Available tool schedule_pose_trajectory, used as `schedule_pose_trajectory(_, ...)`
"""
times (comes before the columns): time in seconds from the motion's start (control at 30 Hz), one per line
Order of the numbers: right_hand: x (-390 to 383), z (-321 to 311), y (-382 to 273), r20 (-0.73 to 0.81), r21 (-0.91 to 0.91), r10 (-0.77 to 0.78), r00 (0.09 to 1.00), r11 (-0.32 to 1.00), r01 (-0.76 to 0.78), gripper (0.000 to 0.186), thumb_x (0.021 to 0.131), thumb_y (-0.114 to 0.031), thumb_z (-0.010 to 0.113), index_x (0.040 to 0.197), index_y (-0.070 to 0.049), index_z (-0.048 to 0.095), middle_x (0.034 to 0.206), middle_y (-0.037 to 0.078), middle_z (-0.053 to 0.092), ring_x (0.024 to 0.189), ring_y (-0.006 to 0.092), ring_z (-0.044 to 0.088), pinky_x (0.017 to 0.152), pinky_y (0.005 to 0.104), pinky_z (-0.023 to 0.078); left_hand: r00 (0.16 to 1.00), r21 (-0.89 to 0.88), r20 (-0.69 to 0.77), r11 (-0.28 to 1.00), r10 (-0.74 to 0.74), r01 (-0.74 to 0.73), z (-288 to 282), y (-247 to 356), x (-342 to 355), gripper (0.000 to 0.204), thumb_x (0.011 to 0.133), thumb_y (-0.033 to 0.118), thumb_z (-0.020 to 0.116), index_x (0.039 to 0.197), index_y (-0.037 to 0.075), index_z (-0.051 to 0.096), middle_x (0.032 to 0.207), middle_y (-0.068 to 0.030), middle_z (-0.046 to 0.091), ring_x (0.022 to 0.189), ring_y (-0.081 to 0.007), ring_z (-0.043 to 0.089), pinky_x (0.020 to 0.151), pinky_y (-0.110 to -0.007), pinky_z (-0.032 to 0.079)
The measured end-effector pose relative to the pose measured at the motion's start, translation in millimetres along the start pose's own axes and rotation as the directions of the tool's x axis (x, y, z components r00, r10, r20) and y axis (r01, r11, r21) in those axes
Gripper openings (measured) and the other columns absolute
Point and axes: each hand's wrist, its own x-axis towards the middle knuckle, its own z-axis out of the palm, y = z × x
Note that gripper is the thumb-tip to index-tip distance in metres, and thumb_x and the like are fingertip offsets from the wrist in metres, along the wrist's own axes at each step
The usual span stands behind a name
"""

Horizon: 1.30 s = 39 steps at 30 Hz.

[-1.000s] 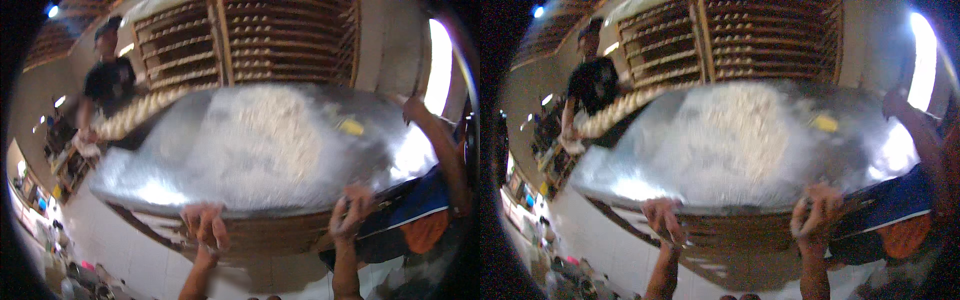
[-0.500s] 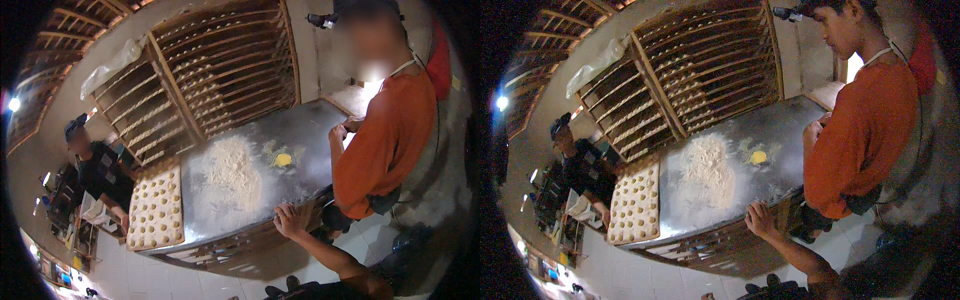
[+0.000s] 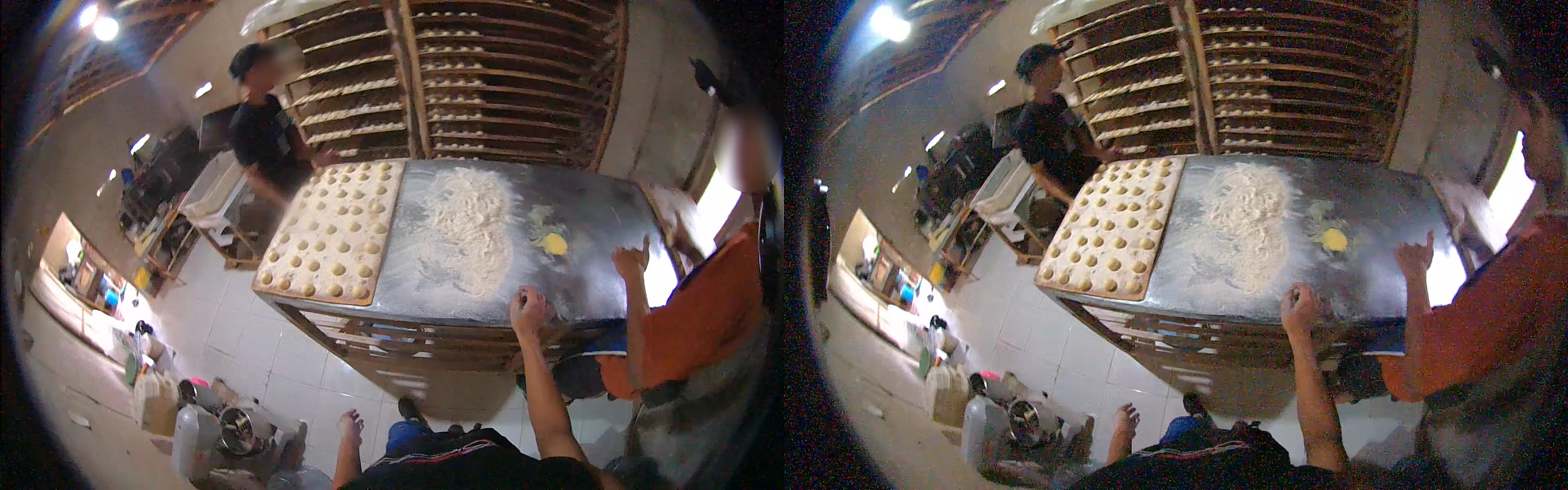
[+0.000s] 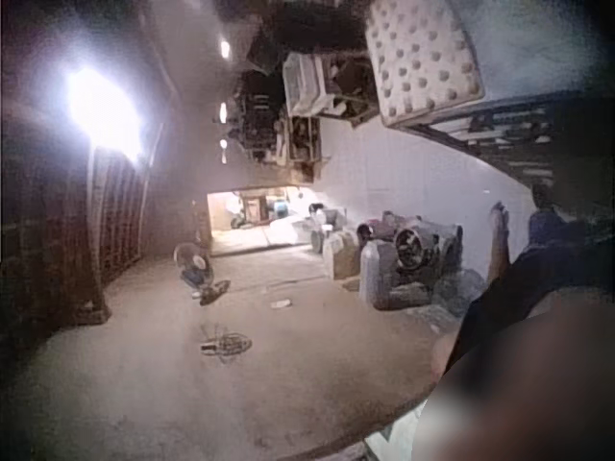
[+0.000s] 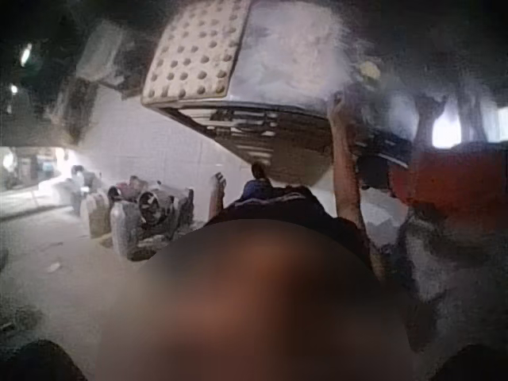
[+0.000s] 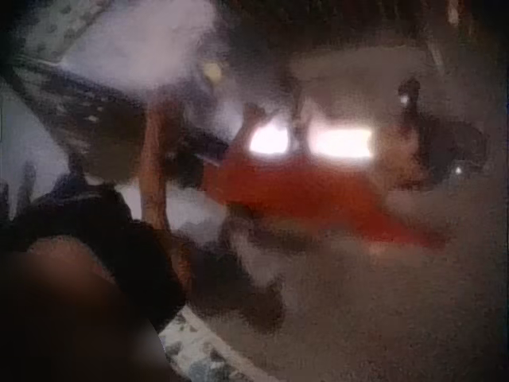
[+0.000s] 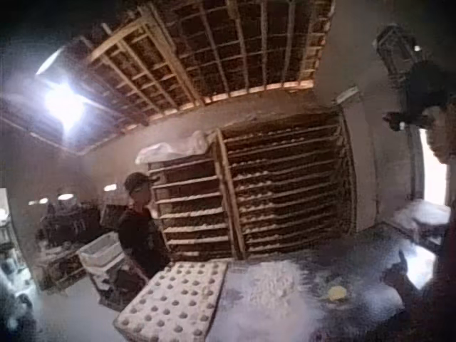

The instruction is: The person shapes small dough balls into rings by hand and places them on a wooden board. Another person works alongside, also shaping dough. The camera wearer briefly moves a wooden rack and returns to shaping dough.

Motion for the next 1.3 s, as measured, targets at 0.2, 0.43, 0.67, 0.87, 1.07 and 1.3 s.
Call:
schedule_pose_trajectory(0.2,1.9,20.3,-1.4,-0.051,-0.221,0.154,0.987,0.962,-0.162,0.013,0.088,-0.022,0.057,0.093,-0.011,0.059,0.068,0.008,0.062,0.068,0.0320,0.060,0.074,0.0446,0.042,0.983,-0.095,0.062,0.982,0.171,-0.165,34.0,99.4,-22.7,0.032,0.088,0.027,0.055,0.111,0.005,0.059,0.105,-0.0113,0.061,0.079,-0.0218,0.058,0.065,-0.031,0.046)
schedule_pose_trajectory(0.43,5.9,24.9,-7.7,-0.112,-0.319,0.050,0.992,0.944,-0.084,0.022,0.091,-0.026,0.056,0.085,-0.005,0.059,0.067,0.013,0.059,0.062,0.0348,0.057,0.057,0.0431,0.041,0.858,-0.045,-0.106,0.859,0.503,-0.509,59.2,271.4,7.2,0.022,0.091,0.020,0.054,0.102,0.004,0.063,0.092,-0.0042,0.062,0.077,-0.0131,0.058,0.063,-0.028,0.046)
schedule_pose_trajectory(0.67,-16.1,73.6,-100.8,-0.077,-0.213,0.121,0.990,0.968,-0.135,0.010,0.088,-0.014,0.063,0.088,-0.005,0.061,0.055,0.006,0.046,0.053,0.0210,0.048,0.052,0.0363,0.038,0.596,0.211,-0.200,0.628,0.778,-0.749,54.8,423.3,64.0,0.029,0.092,0.017,0.055,0.115,0.000,0.060,0.093,-0.0051,0.062,0.086,-0.0147,0.058,0.072,-0.028,0.047)
schedule_pose_trajectory(0.87,-49.7,143.8,-230.7,0.368,-0.006,0.121,0.922,0.992,-0.128,0.020,0.084,-0.008,0.061,0.104,-0.005,0.064,0.080,0.009,0.061,0.072,0.0233,0.056,0.069,0.0376,0.042,0.467,0.521,-0.029,0.413,0.884,-0.747,51.1,488.9,110.3,0.034,0.092,0.021,0.056,0.119,0.001,0.061,0.104,-0.0141,0.061,0.094,-0.0236,0.060,0.085,-0.033,0.047)
schedule_pose_trajectory(1.07,-57.8,177.8,-283.3,0.492,-0.064,-0.120,0.862,0.983,0.173,0.031,0.088,-0.016,0.056,0.116,-0.004,0.061,0.119,0.011,0.060,0.109,0.0304,0.051,0.093,0.0428,0.037,0.533,0.643,0.053,0.379,0.844,-0.665,55.6,494.7,118.8,0.031,0.087,0.022,0.064,0.108,0.001,0.068,0.093,-0.0138,0.061,0.086,-0.0222,0.058,0.080,-0.035,0.046)
schedule_pose_trajectory(1.3,-75.2,184.7,-272.4,0.410,-0.062,-0.092,0.907,0.990,0.129,0.026,0.088,-0.019,0.057,0.108,-0.006,0.066,0.110,0.010,0.065,0.104,0.0296,0.055,0.094,0.0416,0.036,0.485,0.561,0.038,0.383,0.874,-0.734,52.0,487.9,117.7,0.024,0.083,0.018,0.069,0.100,0.001,0.070,0.089,-0.0113,0.060,0.081,-0.0217,0.056,0.075,-0.033,0.045)
